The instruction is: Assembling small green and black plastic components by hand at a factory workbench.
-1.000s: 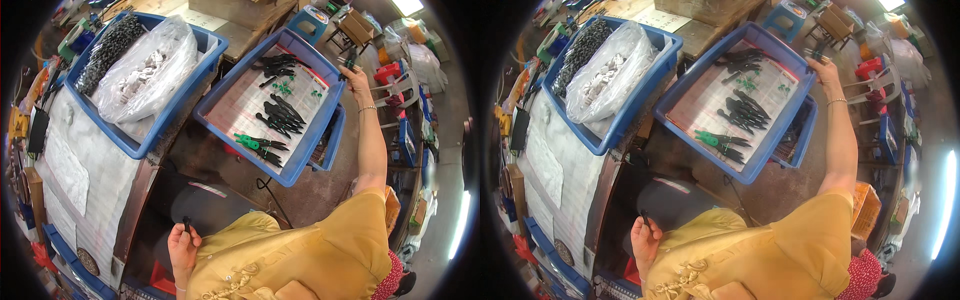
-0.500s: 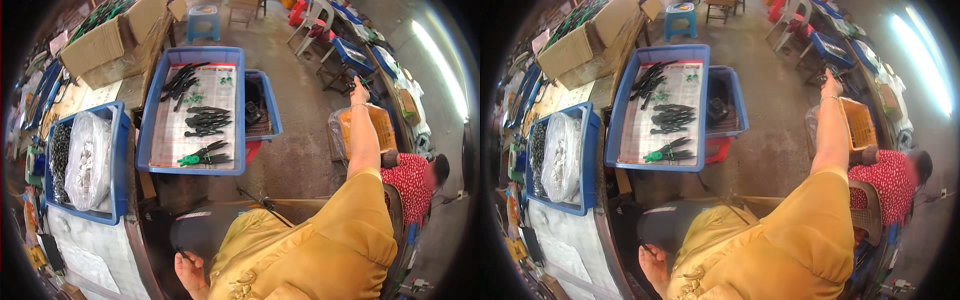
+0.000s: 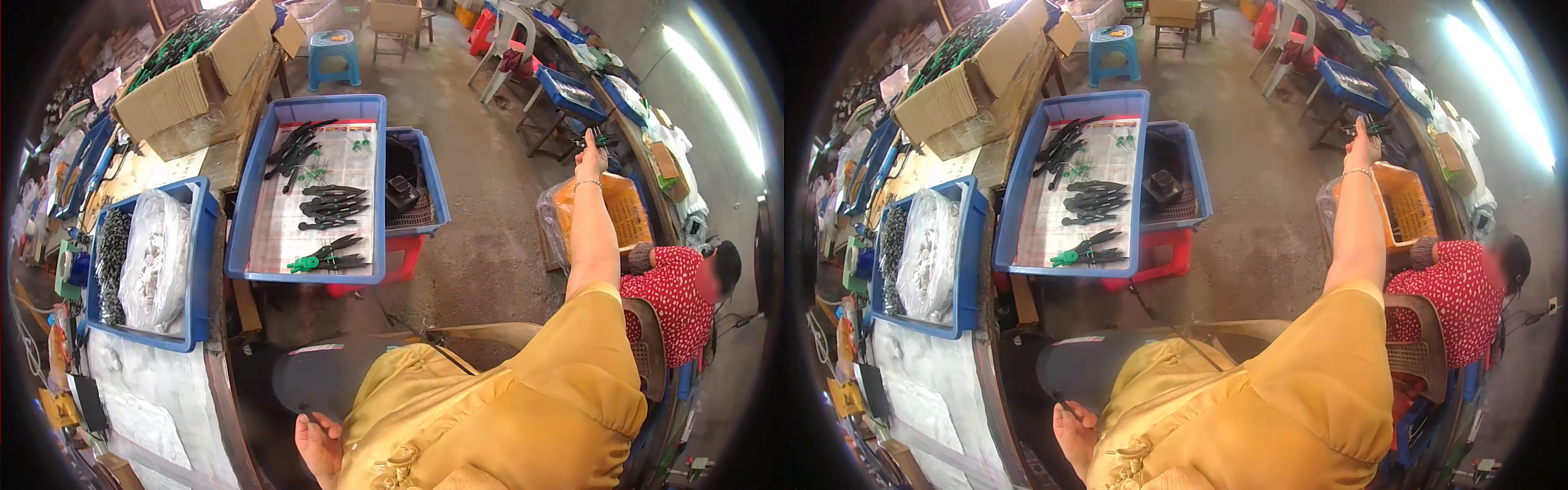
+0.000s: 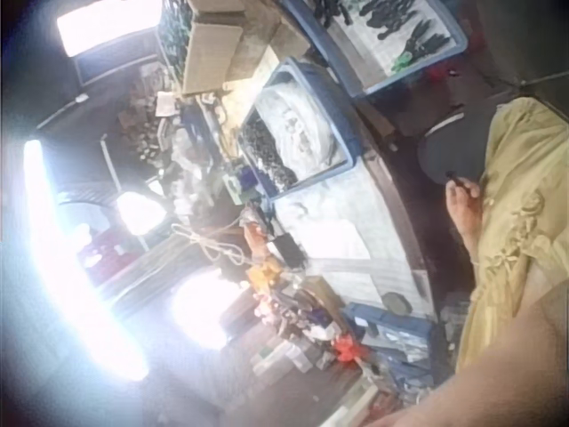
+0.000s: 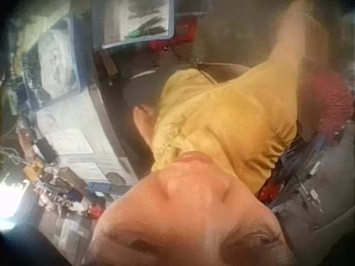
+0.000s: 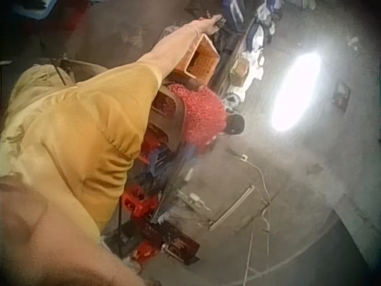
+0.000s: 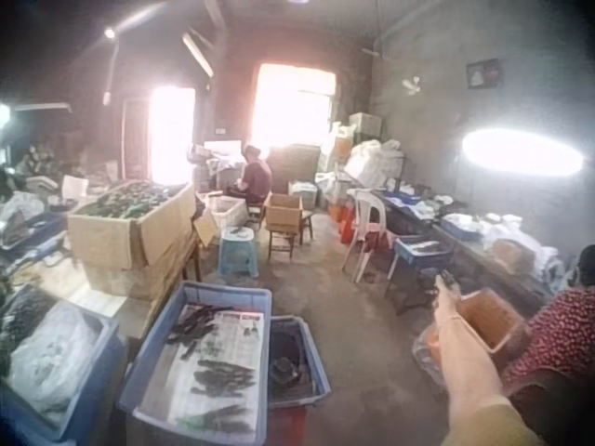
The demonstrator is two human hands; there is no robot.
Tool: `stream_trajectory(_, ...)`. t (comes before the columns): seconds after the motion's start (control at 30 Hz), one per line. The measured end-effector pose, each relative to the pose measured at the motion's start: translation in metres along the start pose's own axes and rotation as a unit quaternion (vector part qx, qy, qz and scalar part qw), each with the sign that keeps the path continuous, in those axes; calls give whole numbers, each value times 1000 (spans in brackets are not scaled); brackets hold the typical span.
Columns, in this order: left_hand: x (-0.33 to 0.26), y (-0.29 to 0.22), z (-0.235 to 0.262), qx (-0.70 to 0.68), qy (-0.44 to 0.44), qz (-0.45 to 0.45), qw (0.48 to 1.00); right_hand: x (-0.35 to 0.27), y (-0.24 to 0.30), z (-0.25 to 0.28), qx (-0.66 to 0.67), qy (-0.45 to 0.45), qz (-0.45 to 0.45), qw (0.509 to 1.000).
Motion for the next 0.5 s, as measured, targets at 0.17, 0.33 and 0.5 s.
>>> stream_trajectory(0.17,-9,11,-1,5,-11,-6,1000,-20,-4,-30,68,125,-32,989)
stream_trajectory(0.33,-11,12,-1,13,-1,-6,1000,-33,-8,-52,101,258,-74,958)
stream_trajectory(0.5,-10,12,-4,11,1,-3,1000,-29,-17,-54,100,280,-100,949)
Point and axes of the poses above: each hand's wrist, its own x-axis towards the middle knuckle, its own z-axis out of the back of the hand, y = z × x, the point moved 4 cm from there along x, towards the middle knuckle, and after that the axes turned 3 degrees about -z, right-handed, at the moved point
